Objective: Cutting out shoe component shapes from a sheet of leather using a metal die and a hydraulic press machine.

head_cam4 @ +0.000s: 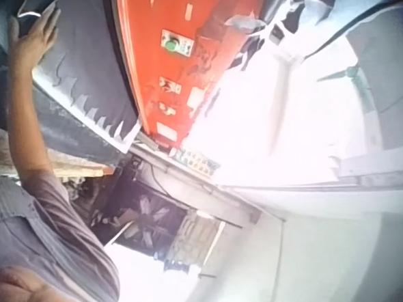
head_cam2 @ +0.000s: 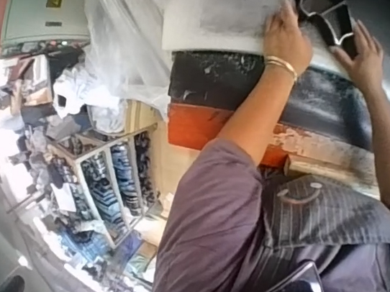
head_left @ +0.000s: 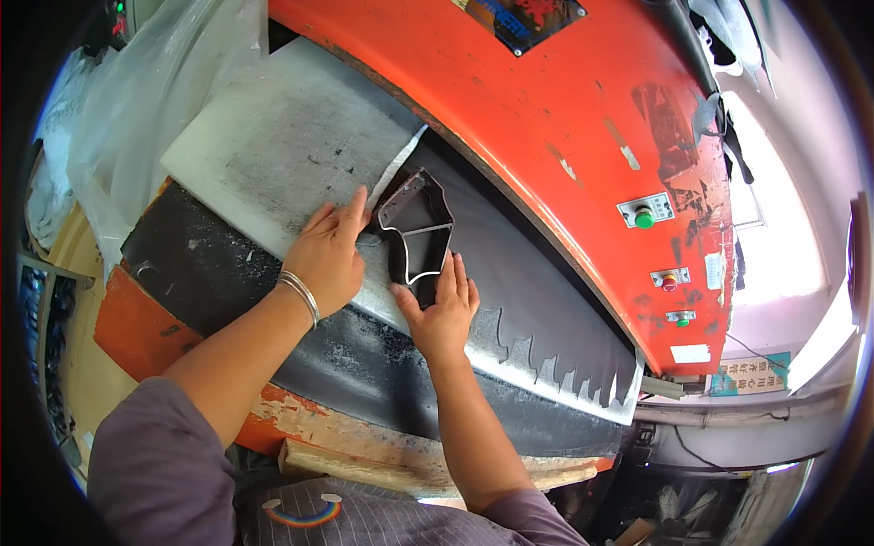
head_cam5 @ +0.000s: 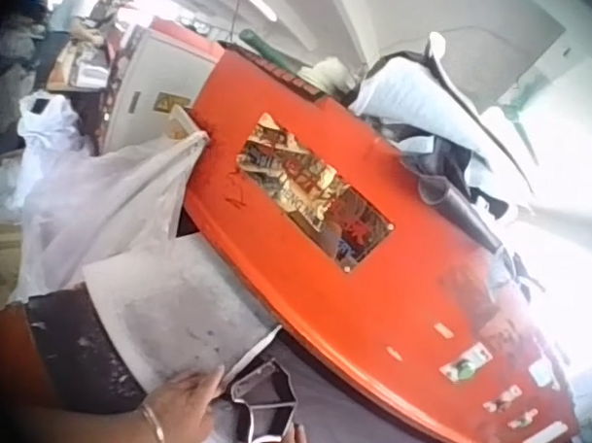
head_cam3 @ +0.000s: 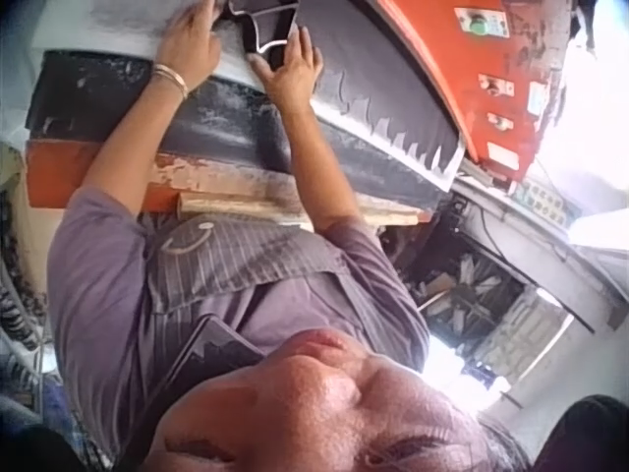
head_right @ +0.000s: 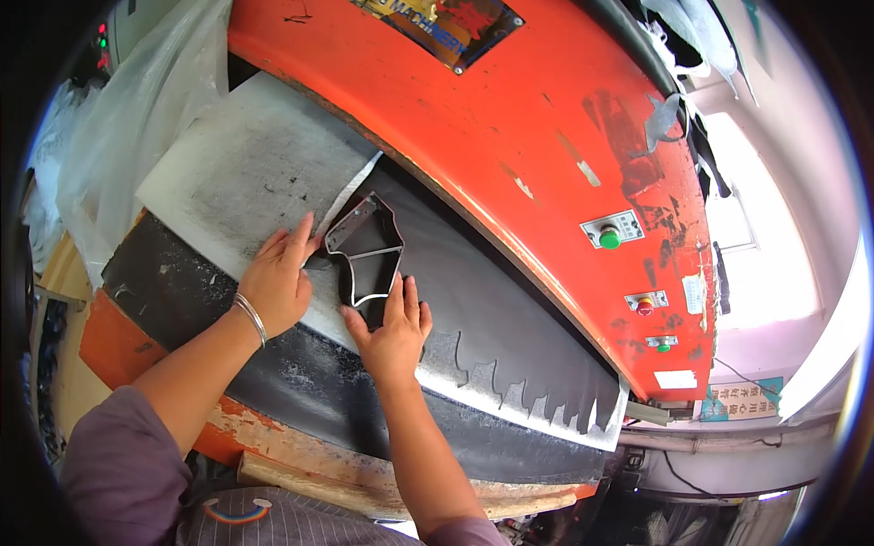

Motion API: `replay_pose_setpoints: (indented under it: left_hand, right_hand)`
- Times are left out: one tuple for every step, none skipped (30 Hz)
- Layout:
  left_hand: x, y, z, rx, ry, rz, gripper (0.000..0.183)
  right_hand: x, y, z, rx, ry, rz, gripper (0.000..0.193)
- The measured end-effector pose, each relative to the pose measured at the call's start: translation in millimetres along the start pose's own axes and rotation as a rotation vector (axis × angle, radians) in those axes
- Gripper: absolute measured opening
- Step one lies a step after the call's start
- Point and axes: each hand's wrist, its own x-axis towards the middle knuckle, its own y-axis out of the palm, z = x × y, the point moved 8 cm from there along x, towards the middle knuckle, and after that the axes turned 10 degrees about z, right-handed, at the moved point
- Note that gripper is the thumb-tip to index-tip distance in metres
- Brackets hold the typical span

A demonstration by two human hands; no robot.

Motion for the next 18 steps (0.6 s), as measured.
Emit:
replay_pose_setpoints:
  left_hand:
    - [0,-2,0,0.015,0.011,-0.014,0.077]
    - [1,-3,-1,0.03,0.021,-0.028,0.076]
    - [2,-2,-2,0.036,0.02,-0.031,0.076]
    - [1,-1,-4,0.047,0.021,-0.026,0.075]
    - [0,0,-4,0.058,0.023,-0.02,0.074]
    - [-1,-1,-4,0.066,0.019,-0.023,0.074]
    - [-1,-1,-6,0.069,0.021,-0.009,0.074]
    - [-1,-1,-8,0.073,0.022,0.005,0.074]
    - [-2,-1,-10,0.08,0.021,0.002,0.074]
    - [-4,-2,-12,0.089,0.024,-0.006,0.074]
    - [-5,-4,-15,0.099,0.029,-0.015,0.073]
    - [-6,-6,-18,0.108,0.027,-0.022,0.073]
    - [-6,-3,-18,0.082,0.0,0.027,0.073]
    - [-4,0,-19,0.056,-0.025,0.076,0.073]
    - [-2,-1,-25,0.064,-0.016,0.066,0.073]
    - [-2,0,-26,0.091,-0.031,0.079,0.074]
    - [-2,1,-30,0.115,-0.041,0.092,0.075]
    - [-2,-3,-34,0.123,-0.026,0.087,0.075]
  right_hand:
    - [4,1,0,0.004,-0.028,-0.003,0.083]
    - [5,-1,-2,0.008,-0.033,-0.006,0.083]
    - [5,-4,-3,0.005,-0.025,0.001,0.082]
    - [5,-5,-3,0.005,-0.019,0.009,0.082]
    - [4,-5,-3,0.012,-0.025,0.007,0.082]
    - [3,-4,-3,0.019,-0.02,0.013,0.082]
    - [2,-5,-3,0.024,-0.014,0.017,0.081]
    - [1,-6,-3,0.029,-0.018,0.015,0.081]
    - [-1,-6,-4,0.025,-0.008,0.018,0.082]
    - [-3,-9,-4,0.022,-0.002,0.021,0.082]
    - [-4,-11,-3,0.028,-0.01,0.018,0.082]
    - [-6,-13,-2,0.039,-0.001,0.027,0.082]
    - [-8,-15,-4,0.045,0.01,0.031,0.083]
    - [-9,-19,-5,0.047,0.003,0.018,0.083]
    - [-10,-21,-8,0.043,0.012,0.015,0.083]
    - [-13,-21,-11,0.045,0.026,0.014,0.083]
    - [-15,-26,-13,0.041,0.008,0.005,0.084]
    - [-16,-30,-16,0.075,-0.005,0.028,0.085]
